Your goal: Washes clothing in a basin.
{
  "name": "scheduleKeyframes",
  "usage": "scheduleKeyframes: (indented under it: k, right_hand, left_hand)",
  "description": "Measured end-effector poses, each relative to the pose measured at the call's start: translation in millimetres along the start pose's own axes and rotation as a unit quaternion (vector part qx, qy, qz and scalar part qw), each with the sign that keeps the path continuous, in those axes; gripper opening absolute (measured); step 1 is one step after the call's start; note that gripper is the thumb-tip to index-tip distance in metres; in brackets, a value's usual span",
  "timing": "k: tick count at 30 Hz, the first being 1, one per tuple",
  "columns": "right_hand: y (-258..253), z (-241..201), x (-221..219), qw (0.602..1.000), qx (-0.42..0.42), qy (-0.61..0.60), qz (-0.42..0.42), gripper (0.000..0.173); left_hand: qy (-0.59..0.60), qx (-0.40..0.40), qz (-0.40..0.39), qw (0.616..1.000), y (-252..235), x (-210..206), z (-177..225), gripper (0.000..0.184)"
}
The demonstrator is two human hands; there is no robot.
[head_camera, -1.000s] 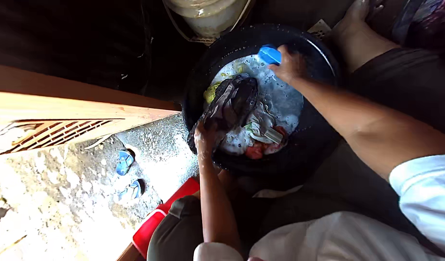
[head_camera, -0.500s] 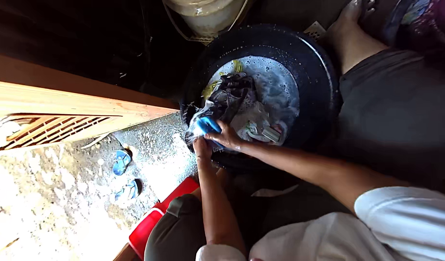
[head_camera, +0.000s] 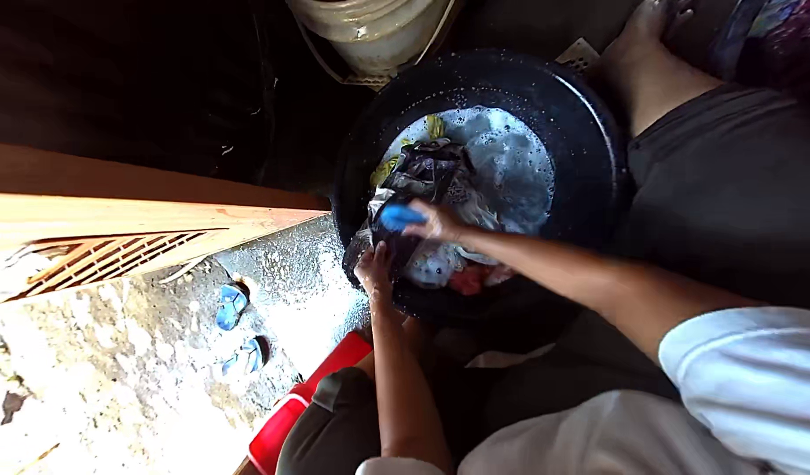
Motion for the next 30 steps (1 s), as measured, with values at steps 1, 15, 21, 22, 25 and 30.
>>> scheduleKeyframes:
  k: [1,15,21,22,25,30]
  right_hand:
    - [-8,33,34,0.998,-0.049,0.018,0.046,0.056]
    - [18,-51,139,0.995,-0.074,0.066,0.028,0.094]
    - [36,-106,162,0.983,0.006,0.168,0.073,0.111]
    - [35,-115,169,0.982,0.023,0.172,0.081,0.106]
    - [31,-141,190,0.978,0.055,0.193,0.056,0.07]
    - [38,-175,218,0.969,0.135,0.207,-0.013,0.031]
  left_hand:
    - [0.035,0.006,0.003,0.999,-1,-2,0,0.024]
    - [-0.507,-0.23,-0.084,0.826,24,-53,144,0.035]
    - [-0.317,-0.407,-0.133,0.846,72,-67,233,0.034]
    - [-0.308,-0.435,-0.139,0.834,83,-69,243,0.034]
    - [-0.235,-0.525,-0.103,0.812,108,-67,264,0.029]
    - [-0.145,-0.578,-0.086,0.798,119,-52,279,0.031]
Point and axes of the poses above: each hand's wrist, its own y-axis away from the middle knuckle, its own x-axis out of the back of the hand, z = x × y, the point moved 5 cm from there along -y, towards the middle knuckle, and after that the axes turned 6 degrees about -z, right-handed, at the moved point
